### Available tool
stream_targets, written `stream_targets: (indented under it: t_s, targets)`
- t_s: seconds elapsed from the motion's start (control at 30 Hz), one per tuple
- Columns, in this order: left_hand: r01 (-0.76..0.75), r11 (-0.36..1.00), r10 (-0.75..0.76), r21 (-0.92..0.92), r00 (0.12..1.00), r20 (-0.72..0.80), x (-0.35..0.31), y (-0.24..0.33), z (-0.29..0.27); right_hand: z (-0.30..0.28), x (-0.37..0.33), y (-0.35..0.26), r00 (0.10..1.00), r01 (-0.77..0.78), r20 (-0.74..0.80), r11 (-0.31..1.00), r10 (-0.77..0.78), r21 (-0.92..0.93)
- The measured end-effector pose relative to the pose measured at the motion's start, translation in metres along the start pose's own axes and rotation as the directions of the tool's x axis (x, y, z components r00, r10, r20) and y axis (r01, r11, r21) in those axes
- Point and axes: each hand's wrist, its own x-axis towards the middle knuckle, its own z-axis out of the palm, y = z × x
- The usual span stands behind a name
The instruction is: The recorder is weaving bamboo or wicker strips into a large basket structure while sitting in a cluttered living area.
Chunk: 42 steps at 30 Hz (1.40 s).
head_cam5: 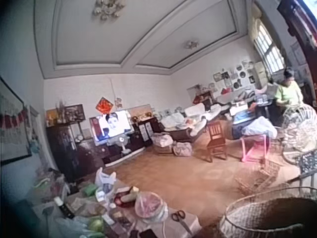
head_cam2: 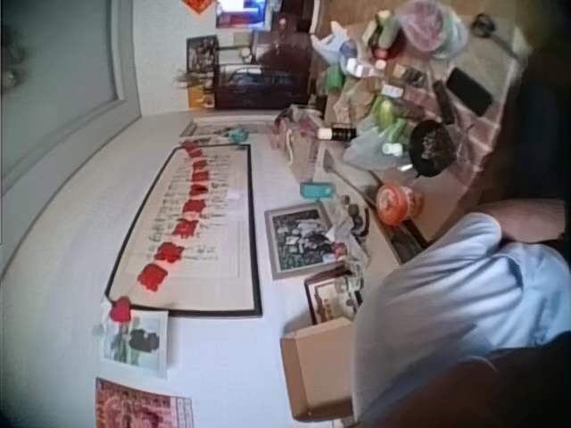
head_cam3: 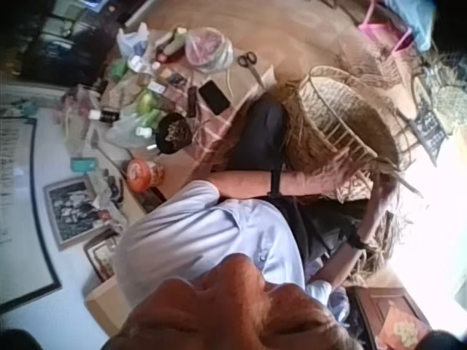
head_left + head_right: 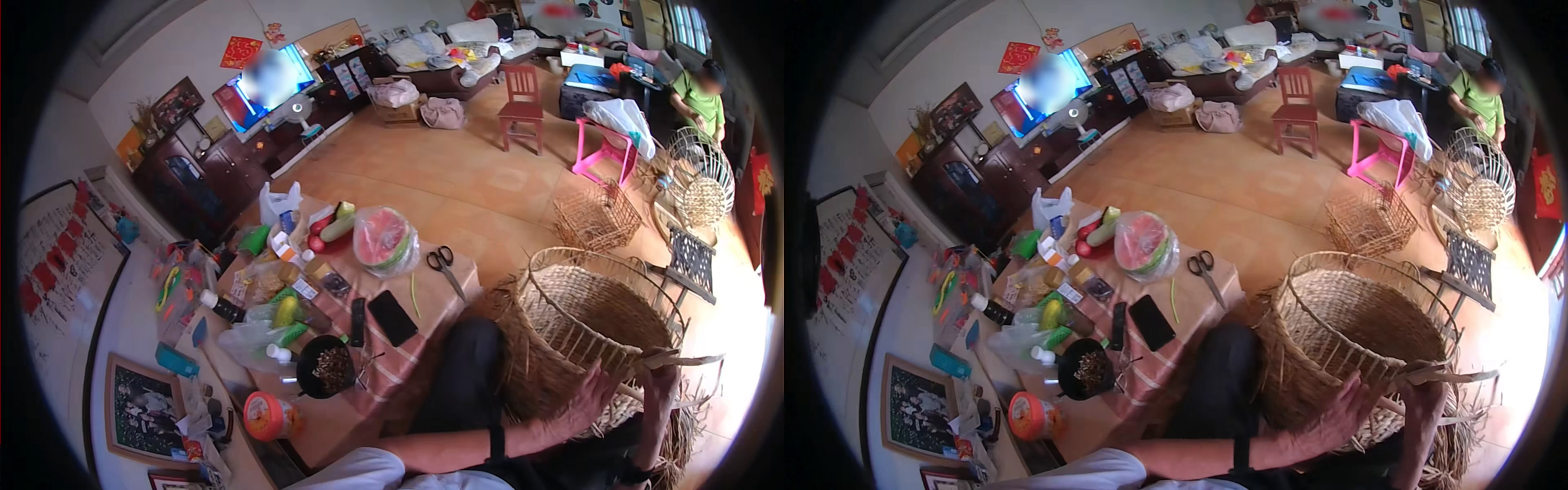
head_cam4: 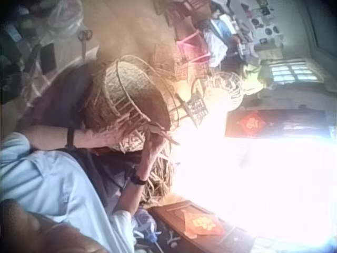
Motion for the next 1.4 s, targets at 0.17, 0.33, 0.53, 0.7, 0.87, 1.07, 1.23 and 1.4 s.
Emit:
stream_targets:
  t_s: [0.17,0.33,0.53,0.7,0.87,1.07,1.23,1.4]
  targets:
    - [-0.138,0.96,0.056,0.244,0.948,0.314,0.005,0.014,-0.01,0.018,0.012,-0.024,0.994,0.106,0.066,0.781,-0.084,-0.616]
    - [-0.165,0.955,0.034,0.247,0.888,0.458,0.018,0.022,-0.01,0.016,0.007,-0.026,0.997,0.066,0.079,0.781,-0.021,-0.62]
    - [-0.009,0.984,-0.051,0.178,0.943,0.329,0.014,0.022,0.01,0.01,-0.009,0.004,0.979,0.197,0.097,0.704,-0.179,-0.683]
    - [0.022,0.999,-0.031,0.035,0.965,0.26,-0.002,0.019,0.037,0.022,-0.01,0.022,0.92,0.316,0.161,0.433,-0.358,-0.844]
    - [-0.228,0.909,0.231,0.35,0.972,0.033,-0.03,0.002,0.042,0.029,-0.01,0.022,0.947,0.266,0.14,0.464,-0.289,-0.845]
    - [-0.002,0.998,0.015,-0.061,0.977,0.214,-0.009,0.004,0.019,0.031,-0.012,0.019,0.953,0.244,0.119,0.475,-0.278,-0.845]
    - [0.009,0.938,0.012,-0.347,0.998,0.06,-0.001,-0.012,0.008,0.013,-0.024,0.027,0.962,0.218,0.02,0.727,-0.271,-0.651]
    - [0.136,0.831,-0.022,-0.539,0.977,0.214,0.002,-0.009,0.02,-0.013,-0.03,0.061,0.98,-0.1,-0.176,0.995,0.096,-0.013]
